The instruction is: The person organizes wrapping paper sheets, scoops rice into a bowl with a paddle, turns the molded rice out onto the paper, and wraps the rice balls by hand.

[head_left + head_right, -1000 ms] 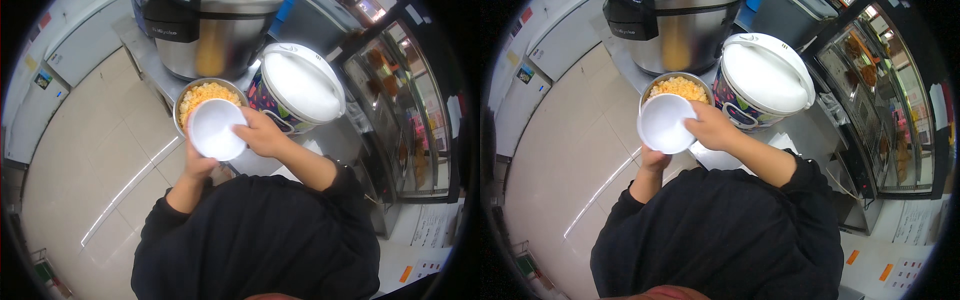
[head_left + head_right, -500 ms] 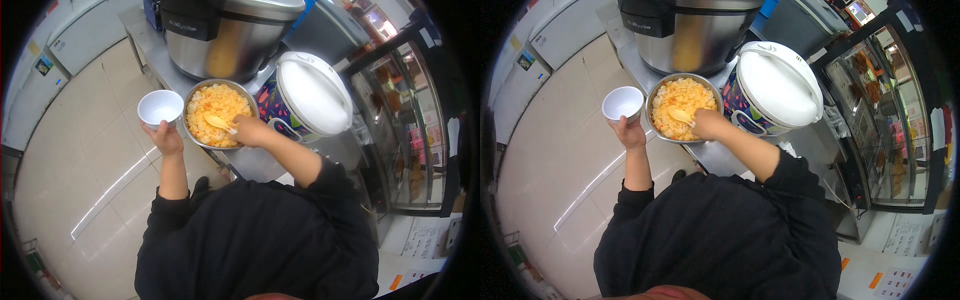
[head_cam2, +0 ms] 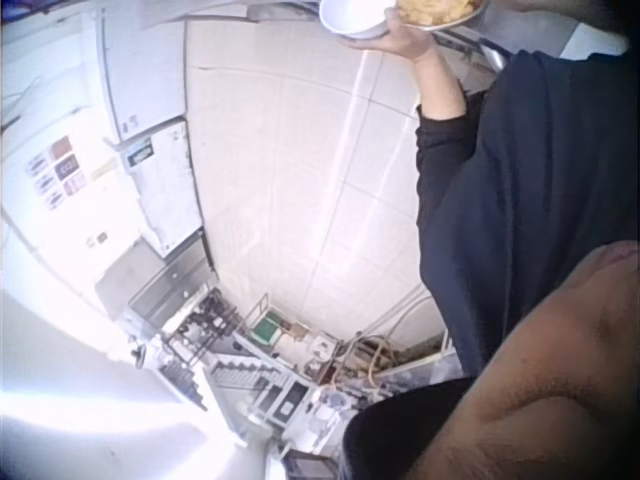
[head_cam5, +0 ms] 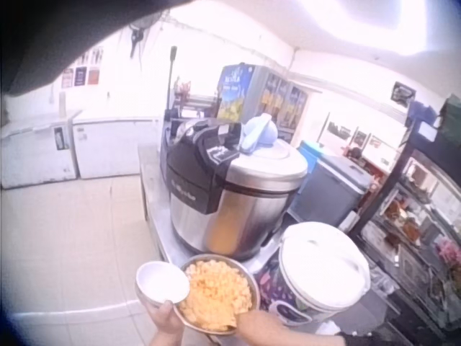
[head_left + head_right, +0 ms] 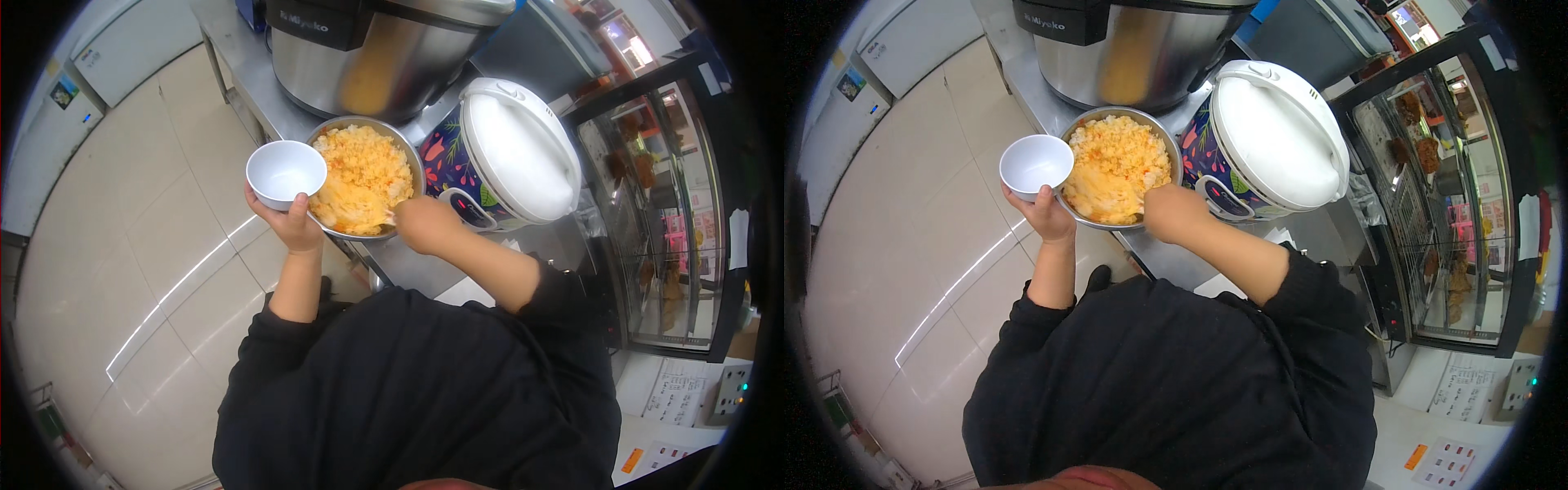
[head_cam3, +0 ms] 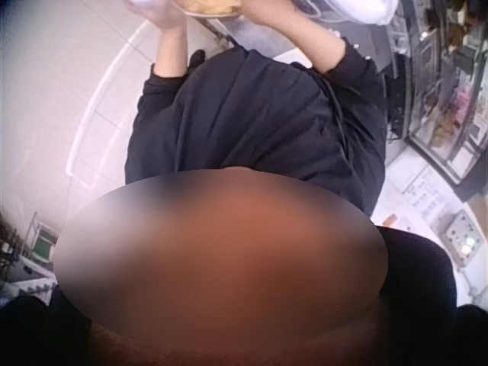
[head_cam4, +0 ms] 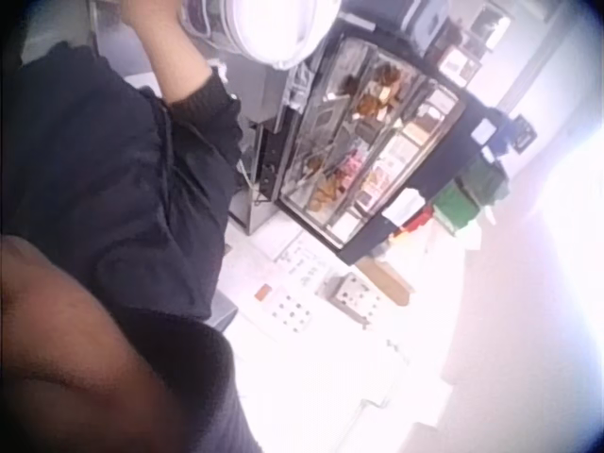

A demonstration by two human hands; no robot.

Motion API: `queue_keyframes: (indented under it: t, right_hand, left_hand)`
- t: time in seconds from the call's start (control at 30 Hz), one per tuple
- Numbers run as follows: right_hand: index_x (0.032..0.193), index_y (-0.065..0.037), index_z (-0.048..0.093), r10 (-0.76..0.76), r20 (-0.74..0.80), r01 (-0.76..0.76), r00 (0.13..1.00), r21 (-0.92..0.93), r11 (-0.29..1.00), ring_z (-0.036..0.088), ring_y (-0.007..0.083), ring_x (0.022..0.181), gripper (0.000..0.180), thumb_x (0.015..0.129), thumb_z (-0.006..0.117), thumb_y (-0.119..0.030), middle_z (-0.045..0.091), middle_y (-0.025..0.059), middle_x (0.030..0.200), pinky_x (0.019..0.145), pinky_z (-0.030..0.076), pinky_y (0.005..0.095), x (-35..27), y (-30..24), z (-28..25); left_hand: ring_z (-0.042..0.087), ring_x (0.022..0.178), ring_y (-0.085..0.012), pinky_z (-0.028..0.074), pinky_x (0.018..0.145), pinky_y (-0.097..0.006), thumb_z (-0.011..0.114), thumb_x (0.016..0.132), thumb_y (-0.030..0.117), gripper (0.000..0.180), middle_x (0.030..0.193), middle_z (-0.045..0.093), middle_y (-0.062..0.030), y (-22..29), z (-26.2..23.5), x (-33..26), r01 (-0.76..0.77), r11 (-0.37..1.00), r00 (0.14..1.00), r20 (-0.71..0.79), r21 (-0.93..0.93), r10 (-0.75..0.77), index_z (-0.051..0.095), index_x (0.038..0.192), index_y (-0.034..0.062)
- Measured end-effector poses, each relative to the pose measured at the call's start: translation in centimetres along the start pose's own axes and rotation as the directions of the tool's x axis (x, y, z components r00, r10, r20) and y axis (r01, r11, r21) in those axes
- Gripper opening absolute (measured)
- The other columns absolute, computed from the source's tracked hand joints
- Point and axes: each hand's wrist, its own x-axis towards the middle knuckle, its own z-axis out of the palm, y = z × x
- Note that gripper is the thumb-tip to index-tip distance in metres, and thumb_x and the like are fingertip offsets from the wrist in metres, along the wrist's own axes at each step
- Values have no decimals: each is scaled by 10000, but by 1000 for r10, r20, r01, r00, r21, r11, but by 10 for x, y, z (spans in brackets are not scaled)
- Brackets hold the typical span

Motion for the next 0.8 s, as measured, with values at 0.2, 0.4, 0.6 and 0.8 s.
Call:
queue_keyframes:
  t: [0.2, 0.4, 0.6, 0.8]
  right_hand:
    - [826, 10, 655, 23, -24, -12, 999, 385, 923, 623, 316, 709, 274, 844, 523, -229, 623, 215, 763, 666, 475, 403, 30, -2, 20]
    - [811, -22, 673, 83, -133, 17, 988, 615, 789, 614, 334, 717, 307, 823, 541, -298, 639, 185, 774, 682, 474, 404, 23, 14, 31]
    - [889, -36, 680, 230, -88, -95, 969, 726, 681, 623, 315, 731, 282, 805, 573, -283, 640, 192, 790, 684, 475, 382, 18, 35, 22]
    - [877, -7, 677, 236, -309, 44, 921, 686, 726, 603, 253, 654, 263, 819, 568, -240, 613, 151, 705, 619, 456, 368, 5, 45, 7]
  left_hand:
    - [406, 1179, -283, 357, 996, -414, 647, 688, 201, 843, 1287, 349, -149, -4, 1, -5, -43, 999, 999, -22, 20, 43, 156, 1356, 47]
    - [408, 1176, -284, 361, 993, -413, 643, 701, 196, 840, 1290, 342, -153, 5, 3, -4, 4, 1000, 999, -48, -14, -4, 143, 1360, 49]
    - [412, 1168, -274, 376, 977, -399, 677, 695, 168, 860, 1291, 335, -160, 13, 4, 4, 45, 999, 999, -9, -19, -45, 147, 1360, 46]
    - [510, 1061, -251, 463, 849, -343, 778, 598, 161, 844, 1154, 487, -186, 51, 27, 29, 187, 804, 868, 289, 565, -404, 336, 1293, -20]
